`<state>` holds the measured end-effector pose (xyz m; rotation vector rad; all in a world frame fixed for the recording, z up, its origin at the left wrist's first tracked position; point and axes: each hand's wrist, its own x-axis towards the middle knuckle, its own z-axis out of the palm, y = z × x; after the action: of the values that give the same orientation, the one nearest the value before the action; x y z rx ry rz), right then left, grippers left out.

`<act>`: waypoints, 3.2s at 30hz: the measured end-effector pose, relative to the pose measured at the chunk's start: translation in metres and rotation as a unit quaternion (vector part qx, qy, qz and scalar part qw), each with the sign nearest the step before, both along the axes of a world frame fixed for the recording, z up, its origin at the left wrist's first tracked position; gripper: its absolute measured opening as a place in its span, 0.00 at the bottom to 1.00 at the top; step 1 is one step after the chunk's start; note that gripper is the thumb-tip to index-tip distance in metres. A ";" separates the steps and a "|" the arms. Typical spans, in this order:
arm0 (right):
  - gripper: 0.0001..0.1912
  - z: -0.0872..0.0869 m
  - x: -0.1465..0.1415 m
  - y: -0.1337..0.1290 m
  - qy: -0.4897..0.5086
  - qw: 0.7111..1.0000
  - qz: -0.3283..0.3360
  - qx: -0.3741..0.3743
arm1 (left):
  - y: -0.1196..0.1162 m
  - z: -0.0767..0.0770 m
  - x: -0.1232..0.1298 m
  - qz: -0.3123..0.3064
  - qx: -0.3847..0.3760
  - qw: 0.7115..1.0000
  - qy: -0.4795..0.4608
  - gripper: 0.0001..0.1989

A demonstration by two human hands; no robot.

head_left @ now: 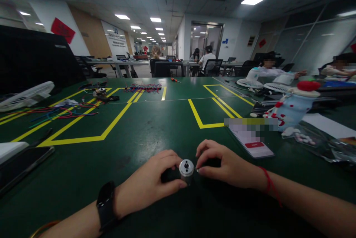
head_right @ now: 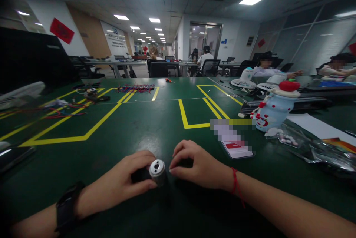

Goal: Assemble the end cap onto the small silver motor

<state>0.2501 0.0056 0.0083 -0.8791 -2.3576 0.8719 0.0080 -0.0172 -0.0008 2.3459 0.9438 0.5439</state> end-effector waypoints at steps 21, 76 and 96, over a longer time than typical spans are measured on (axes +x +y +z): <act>0.09 -0.020 0.014 0.028 0.267 0.902 -0.173 -0.292 | 0.001 0.002 0.002 0.003 -0.015 1.000 -0.004 0.06; 0.08 -0.009 -0.006 0.004 0.077 0.989 -0.126 -0.008 | -0.002 0.001 0.001 0.012 -0.006 1.000 -0.016 0.18; 0.06 -0.008 0.006 -0.002 -0.057 0.998 0.035 -0.021 | 0.000 0.003 0.002 -0.002 -0.010 1.000 -0.001 0.08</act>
<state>0.2563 0.0038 0.0004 -0.8902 -2.4889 0.9247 0.0100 -0.0174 0.0020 2.3281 0.9386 0.5327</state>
